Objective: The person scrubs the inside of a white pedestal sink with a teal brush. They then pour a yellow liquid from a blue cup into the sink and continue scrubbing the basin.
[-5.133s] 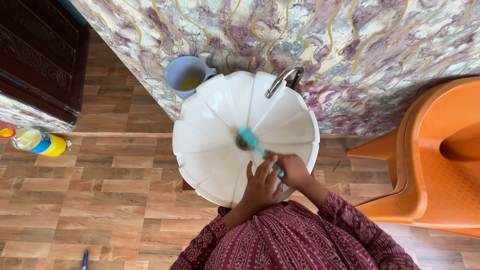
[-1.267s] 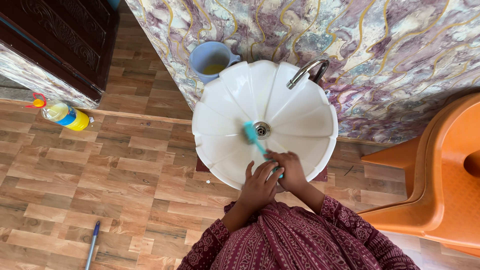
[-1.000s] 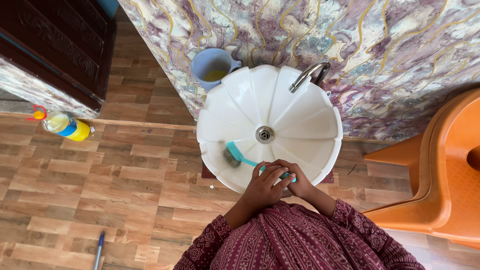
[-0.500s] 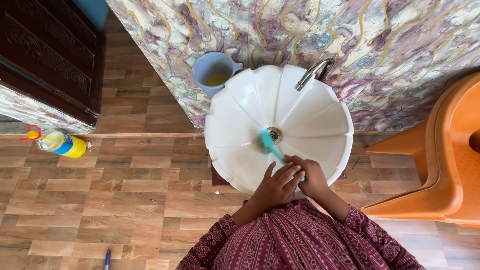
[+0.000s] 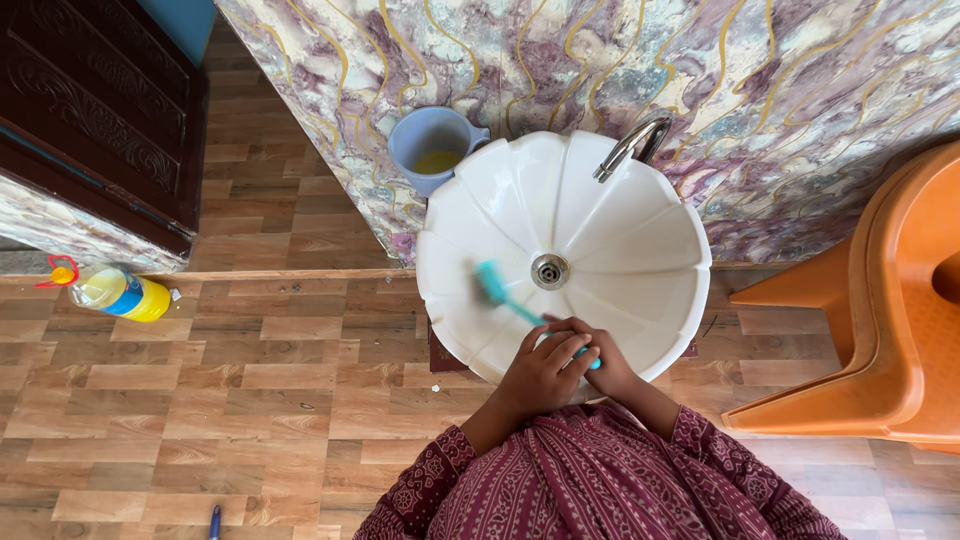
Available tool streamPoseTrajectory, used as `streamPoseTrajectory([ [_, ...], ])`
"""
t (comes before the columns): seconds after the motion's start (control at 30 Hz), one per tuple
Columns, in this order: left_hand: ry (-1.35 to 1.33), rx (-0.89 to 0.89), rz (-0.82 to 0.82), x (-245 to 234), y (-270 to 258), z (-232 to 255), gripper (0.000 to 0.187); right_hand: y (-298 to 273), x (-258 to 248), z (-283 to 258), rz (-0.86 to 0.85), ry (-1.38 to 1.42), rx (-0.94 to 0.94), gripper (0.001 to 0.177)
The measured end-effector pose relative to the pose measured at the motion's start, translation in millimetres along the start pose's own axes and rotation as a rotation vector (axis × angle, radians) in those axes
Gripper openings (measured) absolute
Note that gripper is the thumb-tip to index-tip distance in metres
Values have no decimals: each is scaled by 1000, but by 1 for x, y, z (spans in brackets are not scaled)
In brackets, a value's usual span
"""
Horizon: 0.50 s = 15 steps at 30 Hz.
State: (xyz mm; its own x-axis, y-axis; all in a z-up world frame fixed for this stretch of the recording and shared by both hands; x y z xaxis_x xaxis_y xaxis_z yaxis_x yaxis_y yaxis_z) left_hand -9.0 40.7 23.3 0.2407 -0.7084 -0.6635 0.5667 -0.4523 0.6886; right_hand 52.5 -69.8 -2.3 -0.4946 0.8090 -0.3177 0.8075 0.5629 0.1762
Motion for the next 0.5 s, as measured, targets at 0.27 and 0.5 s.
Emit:
streamPoseTrajectory([
  [0.27,7,-19,23,1,-1,-3,29,5,-5,-8,34,-383,92,43],
  [0.5,35,-31,7,1,1,-2,22,4,-7,-10,73,-773,137,63],
])
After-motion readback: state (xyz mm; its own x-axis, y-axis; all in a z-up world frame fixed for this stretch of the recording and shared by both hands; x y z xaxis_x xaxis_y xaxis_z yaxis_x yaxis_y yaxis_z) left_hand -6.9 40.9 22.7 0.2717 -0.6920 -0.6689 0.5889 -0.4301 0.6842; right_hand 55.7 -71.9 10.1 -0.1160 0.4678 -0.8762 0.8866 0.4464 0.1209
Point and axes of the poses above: each hand's wrist, its own y-axis towards the middle knuckle, its own x-axis out of the palm, z = x × y, the point moved 6 cm from there along y, towards the middle knuckle, and after that the axes turned 9 degrees about -y, right-handed, at the moved point
